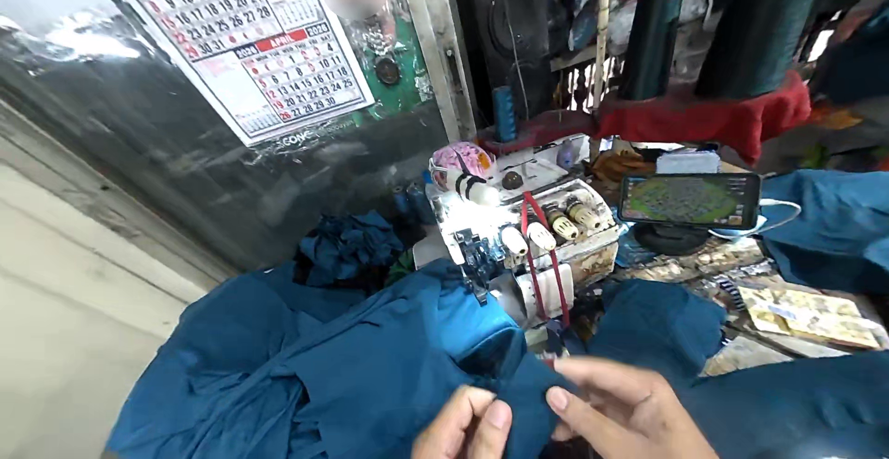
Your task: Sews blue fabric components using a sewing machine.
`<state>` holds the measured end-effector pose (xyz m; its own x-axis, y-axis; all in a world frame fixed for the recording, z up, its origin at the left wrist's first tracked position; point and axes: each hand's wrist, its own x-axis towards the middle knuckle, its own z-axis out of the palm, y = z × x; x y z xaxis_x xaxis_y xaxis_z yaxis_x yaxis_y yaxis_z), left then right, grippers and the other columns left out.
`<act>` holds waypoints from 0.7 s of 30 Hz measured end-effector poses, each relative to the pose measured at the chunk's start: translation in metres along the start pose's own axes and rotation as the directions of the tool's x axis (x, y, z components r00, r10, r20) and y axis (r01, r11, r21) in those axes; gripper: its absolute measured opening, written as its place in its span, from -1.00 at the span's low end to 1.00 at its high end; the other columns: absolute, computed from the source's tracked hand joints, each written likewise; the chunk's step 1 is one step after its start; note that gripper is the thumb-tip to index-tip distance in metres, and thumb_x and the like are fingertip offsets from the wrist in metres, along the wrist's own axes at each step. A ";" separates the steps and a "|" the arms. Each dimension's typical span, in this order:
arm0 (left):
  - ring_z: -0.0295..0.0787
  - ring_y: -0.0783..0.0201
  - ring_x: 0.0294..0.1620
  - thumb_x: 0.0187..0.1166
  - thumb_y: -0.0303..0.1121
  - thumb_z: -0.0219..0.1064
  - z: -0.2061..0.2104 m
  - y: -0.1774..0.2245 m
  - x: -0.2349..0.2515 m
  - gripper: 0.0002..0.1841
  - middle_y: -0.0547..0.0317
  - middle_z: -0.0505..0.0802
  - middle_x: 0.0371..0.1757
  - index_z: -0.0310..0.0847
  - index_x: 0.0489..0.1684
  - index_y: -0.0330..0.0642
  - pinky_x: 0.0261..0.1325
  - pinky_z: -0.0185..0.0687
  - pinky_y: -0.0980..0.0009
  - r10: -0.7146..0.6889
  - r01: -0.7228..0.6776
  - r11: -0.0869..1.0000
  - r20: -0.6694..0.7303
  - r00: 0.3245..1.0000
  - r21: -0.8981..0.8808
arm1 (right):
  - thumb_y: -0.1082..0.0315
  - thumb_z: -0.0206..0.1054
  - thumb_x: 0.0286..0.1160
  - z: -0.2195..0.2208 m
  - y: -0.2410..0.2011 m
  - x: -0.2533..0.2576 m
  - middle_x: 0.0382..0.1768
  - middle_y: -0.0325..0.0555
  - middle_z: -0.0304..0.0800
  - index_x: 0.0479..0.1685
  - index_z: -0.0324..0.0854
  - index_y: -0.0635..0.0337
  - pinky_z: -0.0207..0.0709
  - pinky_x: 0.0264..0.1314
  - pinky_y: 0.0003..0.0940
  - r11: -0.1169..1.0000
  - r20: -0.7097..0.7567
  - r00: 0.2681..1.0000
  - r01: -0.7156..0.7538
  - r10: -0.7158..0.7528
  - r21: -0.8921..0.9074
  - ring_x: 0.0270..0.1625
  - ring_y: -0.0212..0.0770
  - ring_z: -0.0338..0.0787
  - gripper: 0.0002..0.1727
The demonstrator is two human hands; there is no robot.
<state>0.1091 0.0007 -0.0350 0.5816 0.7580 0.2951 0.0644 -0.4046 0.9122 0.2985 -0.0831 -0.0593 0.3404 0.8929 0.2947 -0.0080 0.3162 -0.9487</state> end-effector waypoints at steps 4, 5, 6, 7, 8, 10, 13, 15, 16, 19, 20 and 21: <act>0.67 0.54 -0.50 0.73 -0.13 0.27 -0.022 0.008 0.080 -0.77 0.46 0.77 -0.46 0.77 -0.24 0.01 -0.48 0.64 0.52 0.216 -0.177 0.875 -0.036 0.976 0.450 | 0.38 0.47 0.54 0.006 -0.004 0.062 -0.10 -0.06 0.91 0.33 0.68 0.06 0.94 -0.34 -0.15 0.998 -0.049 0.998 -0.047 0.045 -0.028 -0.30 -0.02 0.95 -0.62; 0.70 0.56 -0.46 0.71 -0.02 0.24 -0.022 -0.003 0.097 -0.74 0.53 0.78 -0.44 0.77 -0.26 0.12 -0.42 0.68 0.46 0.231 -0.166 0.792 -0.038 0.972 0.587 | 0.35 0.49 0.52 0.008 -0.001 0.070 -0.12 -0.07 0.92 0.35 0.65 -0.02 0.94 -0.41 -0.15 0.993 -0.090 0.990 -0.112 0.107 -0.046 -0.35 -0.02 0.95 -0.59; 0.74 0.52 -0.39 0.69 0.04 0.21 -0.022 -0.015 0.108 -0.70 0.52 0.79 -0.42 0.77 -0.28 0.16 -0.34 0.73 0.36 0.201 -0.129 0.713 -0.025 0.979 0.689 | 0.34 0.52 0.49 0.011 0.002 0.075 -0.16 -0.07 0.93 0.36 0.63 -0.06 0.91 -0.48 -0.15 0.986 -0.122 0.980 -0.162 0.156 -0.049 -0.41 -0.01 0.93 -0.56; 0.79 0.46 -0.31 0.67 0.07 0.20 -0.023 -0.024 0.113 -0.68 0.48 0.83 -0.38 0.78 -0.28 0.16 -0.25 0.76 0.27 0.158 -0.101 0.646 -0.003 0.987 0.756 | 0.34 0.55 0.46 0.013 0.005 0.075 -0.20 -0.07 0.93 0.38 0.62 -0.09 0.89 -0.55 -0.16 0.981 -0.142 0.973 -0.189 0.180 -0.052 -0.48 -0.02 0.91 -0.52; 0.83 0.42 -0.26 0.65 0.07 0.21 -0.026 -0.029 0.112 -0.68 0.44 0.86 -0.35 0.80 -0.26 0.14 -0.21 0.79 0.22 0.130 -0.092 0.593 0.017 0.991 0.800 | 0.33 0.56 0.42 0.015 0.008 0.074 -0.24 -0.09 0.93 0.38 0.61 -0.09 0.86 -0.61 -0.18 0.979 -0.154 0.970 -0.197 0.185 -0.062 -0.54 -0.04 0.89 -0.50; 0.81 0.43 -0.28 0.63 0.08 0.20 -0.033 -0.027 0.104 -0.68 0.45 0.84 -0.35 0.79 -0.24 0.15 -0.24 0.76 0.28 0.075 -0.082 0.545 0.049 0.996 0.835 | 0.32 0.58 0.38 0.017 0.014 0.068 -0.26 -0.13 0.93 0.39 0.60 -0.07 0.84 -0.65 -0.20 0.977 -0.162 0.969 -0.201 0.189 -0.064 -0.58 -0.07 0.87 -0.46; 0.71 0.46 -0.38 0.60 0.09 0.25 -0.042 -0.014 0.107 -0.70 0.48 0.77 -0.42 0.77 -0.29 0.17 -0.30 0.69 0.31 -0.028 -0.088 0.571 0.126 0.992 0.816 | 0.32 0.59 0.39 0.018 0.017 0.067 -0.26 -0.12 0.93 0.41 0.58 -0.09 0.85 -0.62 -0.20 0.980 -0.166 0.969 -0.193 0.184 -0.040 -0.57 -0.05 0.88 -0.45; 0.70 0.50 -0.41 0.58 0.09 0.31 -0.044 -0.005 0.124 -0.73 0.51 0.76 -0.46 0.73 -0.36 0.19 -0.31 0.70 0.34 -0.109 -0.082 0.610 0.187 0.976 0.788 | 0.34 0.58 0.40 0.017 0.013 0.073 -0.28 -0.09 0.94 0.39 0.57 -0.11 0.86 -0.62 -0.19 0.983 -0.181 0.969 -0.176 0.165 -0.044 -0.58 -0.03 0.88 -0.46; 0.69 0.47 -0.44 0.57 0.06 0.34 -0.044 -0.002 0.134 -0.73 0.47 0.75 -0.48 0.74 -0.39 0.16 -0.32 0.69 0.31 -0.164 -0.063 0.626 0.210 0.964 0.777 | 0.34 0.58 0.40 0.018 0.011 0.077 -0.28 -0.08 0.93 0.37 0.57 -0.11 0.86 -0.62 -0.18 0.983 -0.188 0.968 -0.177 0.165 -0.049 -0.58 -0.02 0.88 -0.48; 0.58 0.36 -0.54 0.59 0.04 0.35 -0.050 -0.001 0.154 -0.69 0.35 0.65 -0.58 0.66 -0.48 0.09 -0.42 0.56 0.26 -0.285 0.006 0.626 0.221 0.933 0.780 | 0.33 0.60 0.40 0.022 0.009 0.092 -0.34 -0.09 0.92 0.30 0.55 -0.07 0.84 -0.64 -0.20 0.974 -0.196 0.960 -0.214 0.197 -0.069 -0.61 -0.05 0.87 -0.51; 0.58 0.36 -0.54 0.59 0.04 0.36 -0.053 -0.002 0.156 -0.69 0.35 0.66 -0.58 0.66 -0.48 0.10 -0.43 0.56 0.26 -0.301 0.027 0.621 0.206 0.931 0.784 | 0.32 0.60 0.40 0.023 0.010 0.096 -0.35 -0.11 0.92 0.30 0.54 -0.07 0.84 -0.64 -0.21 0.971 -0.194 0.958 -0.227 0.209 -0.071 -0.61 -0.07 0.87 -0.51; 0.61 0.37 -0.53 0.58 0.05 0.37 -0.056 -0.005 0.155 -0.70 0.37 0.69 -0.56 0.68 -0.44 0.11 -0.41 0.59 0.26 -0.301 0.044 0.618 0.184 0.936 0.785 | 0.32 0.60 0.39 0.024 0.011 0.099 -0.35 -0.11 0.92 0.30 0.54 -0.07 0.84 -0.64 -0.22 0.970 -0.193 0.957 -0.233 0.217 -0.066 -0.61 -0.07 0.87 -0.51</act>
<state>0.1540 0.1490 0.0224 0.6740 0.7370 -0.0504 0.7021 -0.6179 0.3539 0.3093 0.0166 -0.0377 0.5056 0.8611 0.0543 -0.0252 0.0776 -0.9967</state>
